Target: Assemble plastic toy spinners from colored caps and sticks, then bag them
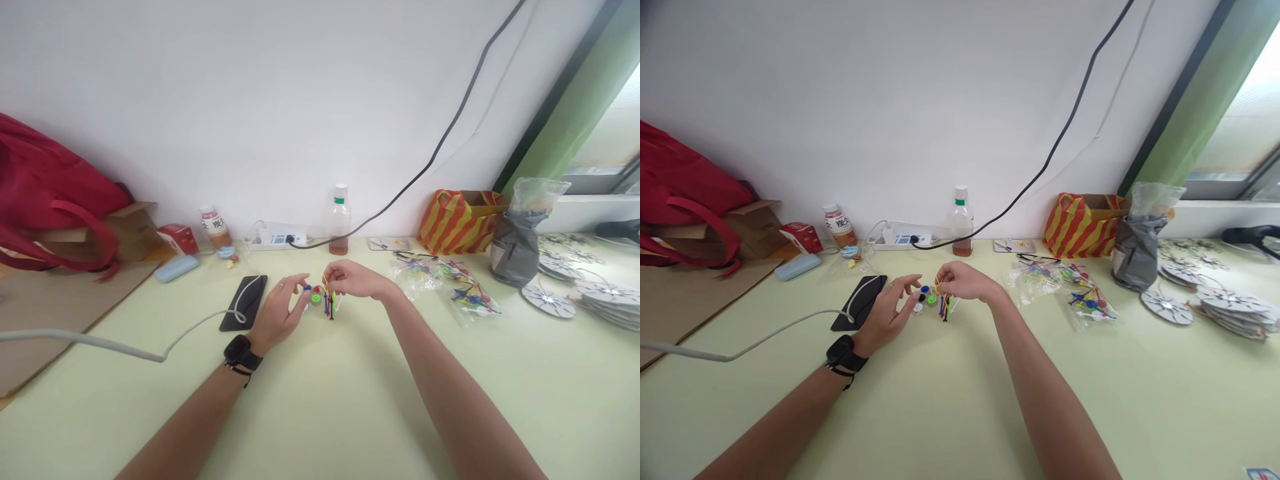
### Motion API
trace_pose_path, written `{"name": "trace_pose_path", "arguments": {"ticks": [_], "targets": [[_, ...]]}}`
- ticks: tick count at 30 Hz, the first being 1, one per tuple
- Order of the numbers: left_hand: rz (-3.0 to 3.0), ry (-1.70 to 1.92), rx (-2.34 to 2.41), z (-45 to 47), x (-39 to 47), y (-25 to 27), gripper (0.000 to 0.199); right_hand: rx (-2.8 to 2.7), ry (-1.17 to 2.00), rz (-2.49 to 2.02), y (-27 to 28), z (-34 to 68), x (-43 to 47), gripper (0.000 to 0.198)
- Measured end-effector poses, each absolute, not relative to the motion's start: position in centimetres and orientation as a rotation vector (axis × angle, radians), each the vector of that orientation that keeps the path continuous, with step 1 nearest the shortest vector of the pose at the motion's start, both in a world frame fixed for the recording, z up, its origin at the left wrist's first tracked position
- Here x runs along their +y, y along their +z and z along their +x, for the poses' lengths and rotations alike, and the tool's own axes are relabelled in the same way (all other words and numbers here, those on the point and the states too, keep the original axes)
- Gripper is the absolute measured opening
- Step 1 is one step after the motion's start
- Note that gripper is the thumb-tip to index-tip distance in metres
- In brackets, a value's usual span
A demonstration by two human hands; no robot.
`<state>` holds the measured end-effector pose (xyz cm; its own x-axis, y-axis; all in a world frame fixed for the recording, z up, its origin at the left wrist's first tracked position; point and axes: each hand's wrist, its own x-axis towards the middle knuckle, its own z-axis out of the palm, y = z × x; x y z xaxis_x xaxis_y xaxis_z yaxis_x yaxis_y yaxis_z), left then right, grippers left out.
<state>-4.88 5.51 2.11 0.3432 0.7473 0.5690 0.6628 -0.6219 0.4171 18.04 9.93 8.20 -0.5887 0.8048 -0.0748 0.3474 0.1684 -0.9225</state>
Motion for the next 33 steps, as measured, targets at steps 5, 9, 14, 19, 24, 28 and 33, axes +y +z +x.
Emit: {"name": "trace_pose_path", "arguments": {"ticks": [5, 9, 14, 19, 24, 28, 33], "targets": [[2.465, 1.238, 1.13, -3.3, 4.7, 1.9, 0.029, -1.915, 1.513, -0.971, 7.8, 17.1, 9.8, 0.01], [2.478, 1.351, 1.118, -2.9, 5.0, 1.7, 0.02, -1.926, 1.506, -0.934, 7.4, 16.8, 9.8, 0.008], [2.463, 1.336, 1.106, -2.9, 4.9, 1.9, 0.013, -2.084, 1.344, -1.053, 7.1, 16.3, 10.0, 0.007], [2.461, 1.218, 1.047, -3.1, 4.2, 2.0, 0.01, -2.249, 0.872, -1.499, 7.1, 17.9, 10.7, 0.019], [2.601, 0.888, 0.979, -3.5, 4.4, 1.8, 0.02, -2.242, 0.831, -1.857, 7.0, 20.2, 11.0, 0.04], [2.662, 0.862, 1.003, -4.1, 5.0, 1.7, 0.016, -2.261, 1.018, -1.997, 6.7, 20.0, 10.4, 0.043], [2.675, 0.89, 1.008, -4.6, 5.4, 1.9, 0.015, -2.273, 1.112, -1.972, 6.0, 19.4, 10.5, 0.052]]}}
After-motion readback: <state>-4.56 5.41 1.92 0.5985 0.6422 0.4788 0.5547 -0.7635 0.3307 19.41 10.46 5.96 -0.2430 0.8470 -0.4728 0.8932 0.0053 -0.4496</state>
